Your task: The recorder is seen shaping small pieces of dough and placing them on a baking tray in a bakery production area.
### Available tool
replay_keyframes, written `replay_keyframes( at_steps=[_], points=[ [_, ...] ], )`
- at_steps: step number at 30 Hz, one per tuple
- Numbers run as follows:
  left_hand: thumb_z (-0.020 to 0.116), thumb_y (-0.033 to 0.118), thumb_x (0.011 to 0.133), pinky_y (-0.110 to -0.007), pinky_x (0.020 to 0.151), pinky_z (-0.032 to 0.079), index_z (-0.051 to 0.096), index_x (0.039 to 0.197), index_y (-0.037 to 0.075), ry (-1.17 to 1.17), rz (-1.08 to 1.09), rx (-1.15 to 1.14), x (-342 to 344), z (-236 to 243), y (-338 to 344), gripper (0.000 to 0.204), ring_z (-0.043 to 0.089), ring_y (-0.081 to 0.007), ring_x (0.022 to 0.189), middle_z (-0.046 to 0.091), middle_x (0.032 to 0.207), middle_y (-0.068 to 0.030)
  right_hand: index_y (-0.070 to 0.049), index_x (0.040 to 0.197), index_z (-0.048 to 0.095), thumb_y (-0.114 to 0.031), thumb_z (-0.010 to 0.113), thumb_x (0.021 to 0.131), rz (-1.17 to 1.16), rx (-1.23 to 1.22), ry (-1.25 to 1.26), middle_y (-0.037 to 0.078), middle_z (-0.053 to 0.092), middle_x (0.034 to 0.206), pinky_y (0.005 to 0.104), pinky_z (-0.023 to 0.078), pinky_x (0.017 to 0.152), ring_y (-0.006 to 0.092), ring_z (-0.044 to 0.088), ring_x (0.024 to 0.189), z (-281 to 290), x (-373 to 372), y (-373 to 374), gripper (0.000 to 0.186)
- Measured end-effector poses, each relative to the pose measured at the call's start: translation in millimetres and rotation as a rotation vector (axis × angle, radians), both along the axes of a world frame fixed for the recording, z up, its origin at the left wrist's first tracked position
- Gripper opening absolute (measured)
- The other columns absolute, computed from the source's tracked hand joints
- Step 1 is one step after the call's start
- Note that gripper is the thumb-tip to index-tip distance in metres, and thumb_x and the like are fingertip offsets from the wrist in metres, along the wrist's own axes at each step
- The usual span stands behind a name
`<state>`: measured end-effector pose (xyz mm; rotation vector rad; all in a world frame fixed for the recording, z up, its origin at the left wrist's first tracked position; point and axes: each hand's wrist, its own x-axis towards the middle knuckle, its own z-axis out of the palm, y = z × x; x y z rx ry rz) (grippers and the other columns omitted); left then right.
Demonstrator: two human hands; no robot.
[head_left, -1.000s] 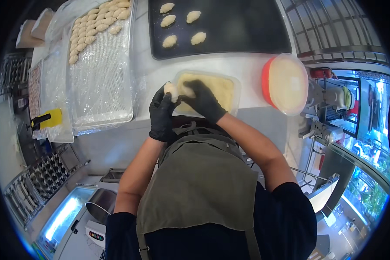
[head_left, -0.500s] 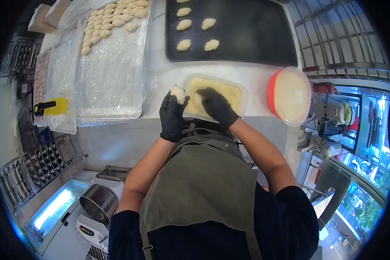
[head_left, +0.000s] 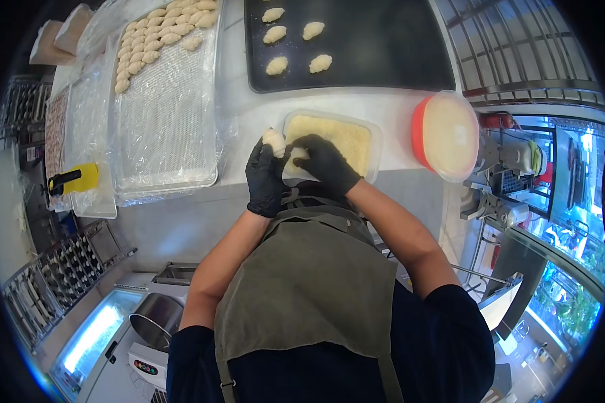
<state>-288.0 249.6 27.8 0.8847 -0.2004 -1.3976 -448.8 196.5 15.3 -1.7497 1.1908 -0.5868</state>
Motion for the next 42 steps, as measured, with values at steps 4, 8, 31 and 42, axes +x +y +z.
replay_keyframes(
  at_steps=[4,8,31,42],
  points=[
    [0.055,0.017,0.102,-0.033,0.093,0.055,0.051,0.138,-0.003,0.006,-0.02,-0.008,0,1,-1,0.041,0.065,-0.0241,0.104,0.064,0.121,-0.0157,-0.002,0.108,0.067,-0.011,0.072,0.075,-0.008,0.034,0.049,0.015,0.068,0.106,0.0386,0.052,0.083,0.033,0.065,0.094,-1,1,-3,0.035],
    [0.056,0.017,0.102,-0.033,0.094,0.055,0.051,0.139,-0.003,-0.024,-0.022,-0.001,2,2,-2,0.042,0.065,-0.024,0.104,0.064,0.122,-0.0159,-0.002,0.109,0.067,-0.01,0.073,0.074,0.028,0.098,-0.016,0.016,0.068,0.108,0.0384,0.052,0.084,0.0328,0.065,0.094,12,12,-2,0.036],
    [0.055,0.02,0.103,-0.033,0.1,0.05,0.051,0.14,0.001,0.046,-0.136,-0.107,11,-6,-5,0.042,0.063,-0.0239,0.113,0.063,0.128,-0.0118,0.002,0.121,0.065,-0.004,0.066,0.082,-0.023,0.439,-0.265,0.016,0.068,0.114,0.0324,0.054,0.079,0.0254,0.067,0.087,-5,-6,-9,0.04],
    [0.065,0.004,0.092,-0.028,0.095,0.05,0.056,0.137,0.002,-0.688,-0.348,-0.118,13,52,-21,0.046,0.063,-0.0184,0.108,0.067,0.123,-0.0106,0.003,0.13,0.06,0.007,0.055,0.084,-0.337,0.62,-0.989,0.012,0.065,0.124,0.0291,0.053,0.09,0.0193,0.063,0.101,27,-75,7,0.047]
  ],
)
